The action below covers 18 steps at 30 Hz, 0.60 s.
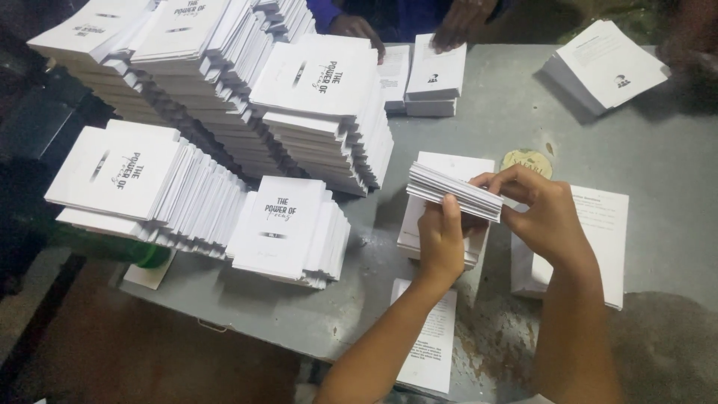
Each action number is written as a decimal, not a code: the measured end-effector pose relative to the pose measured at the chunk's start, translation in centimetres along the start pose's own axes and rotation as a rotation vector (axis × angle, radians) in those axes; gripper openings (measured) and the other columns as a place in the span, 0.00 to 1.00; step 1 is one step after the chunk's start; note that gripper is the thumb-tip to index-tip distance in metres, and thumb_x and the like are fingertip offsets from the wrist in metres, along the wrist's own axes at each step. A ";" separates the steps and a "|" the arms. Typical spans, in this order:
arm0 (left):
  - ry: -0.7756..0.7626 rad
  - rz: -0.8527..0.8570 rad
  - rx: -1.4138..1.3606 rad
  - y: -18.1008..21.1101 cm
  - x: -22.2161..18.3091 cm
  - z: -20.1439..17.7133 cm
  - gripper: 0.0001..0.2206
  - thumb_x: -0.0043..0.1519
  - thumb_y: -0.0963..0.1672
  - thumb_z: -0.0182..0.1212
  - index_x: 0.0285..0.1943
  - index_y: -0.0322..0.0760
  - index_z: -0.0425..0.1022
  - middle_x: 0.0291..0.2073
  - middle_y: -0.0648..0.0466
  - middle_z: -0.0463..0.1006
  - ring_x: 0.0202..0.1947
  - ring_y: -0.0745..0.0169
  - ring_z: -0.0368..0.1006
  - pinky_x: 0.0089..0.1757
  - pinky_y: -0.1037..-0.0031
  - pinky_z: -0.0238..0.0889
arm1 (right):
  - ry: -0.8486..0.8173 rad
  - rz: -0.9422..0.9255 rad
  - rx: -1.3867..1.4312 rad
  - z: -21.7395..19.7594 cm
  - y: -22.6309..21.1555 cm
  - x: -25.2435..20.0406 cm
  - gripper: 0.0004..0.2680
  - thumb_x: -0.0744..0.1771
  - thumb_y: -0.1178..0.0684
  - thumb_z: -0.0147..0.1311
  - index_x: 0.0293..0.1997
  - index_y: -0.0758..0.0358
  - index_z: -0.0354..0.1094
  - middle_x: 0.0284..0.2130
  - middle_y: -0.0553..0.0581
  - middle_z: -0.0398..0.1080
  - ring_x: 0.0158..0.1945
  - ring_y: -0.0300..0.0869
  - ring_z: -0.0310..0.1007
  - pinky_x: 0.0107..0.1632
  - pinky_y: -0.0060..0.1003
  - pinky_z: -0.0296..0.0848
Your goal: Inspecting and sorting printed booklets on a production table.
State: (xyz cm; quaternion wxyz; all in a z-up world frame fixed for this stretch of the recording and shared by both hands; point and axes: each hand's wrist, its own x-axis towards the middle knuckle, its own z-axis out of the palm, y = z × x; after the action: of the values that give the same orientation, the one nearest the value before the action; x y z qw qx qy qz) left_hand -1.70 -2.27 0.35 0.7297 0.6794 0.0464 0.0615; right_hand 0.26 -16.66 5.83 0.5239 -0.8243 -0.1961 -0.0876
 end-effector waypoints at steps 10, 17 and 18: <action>-0.094 -0.083 -0.013 2.5 0.3 -0.8 0.18 0.63 0.51 0.45 0.33 0.32 0.70 0.24 0.45 0.68 0.28 0.53 0.69 0.35 0.62 0.69 | 0.085 -0.008 0.085 0.7 -1.1 0.2 0.11 0.57 0.74 0.64 0.36 0.72 0.71 0.39 0.71 0.79 0.51 0.65 0.78 0.56 0.60 0.75; -0.096 -0.145 -0.045 3.5 -0.3 -1.0 0.20 0.64 0.53 0.47 0.32 0.33 0.71 0.23 0.46 0.72 0.29 0.59 0.72 0.36 0.67 0.71 | 0.106 0.026 0.111 0.5 -1.3 0.4 0.16 0.56 0.74 0.66 0.45 0.72 0.72 0.42 0.73 0.77 0.53 0.66 0.76 0.55 0.61 0.74; -0.095 -0.144 -0.046 3.6 -0.3 -1.0 0.20 0.64 0.53 0.47 0.32 0.33 0.71 0.23 0.46 0.72 0.29 0.59 0.72 0.36 0.67 0.71 | 0.105 0.025 0.112 0.5 -1.4 0.4 0.16 0.56 0.74 0.66 0.45 0.72 0.72 0.42 0.73 0.77 0.53 0.66 0.76 0.55 0.61 0.74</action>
State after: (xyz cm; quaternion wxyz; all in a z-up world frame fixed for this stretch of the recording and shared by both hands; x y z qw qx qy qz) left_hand -2.27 -1.04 3.82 0.7489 0.6597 0.0592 -0.0221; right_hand -0.03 -15.57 6.90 0.5798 -0.7903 -0.1625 -0.1133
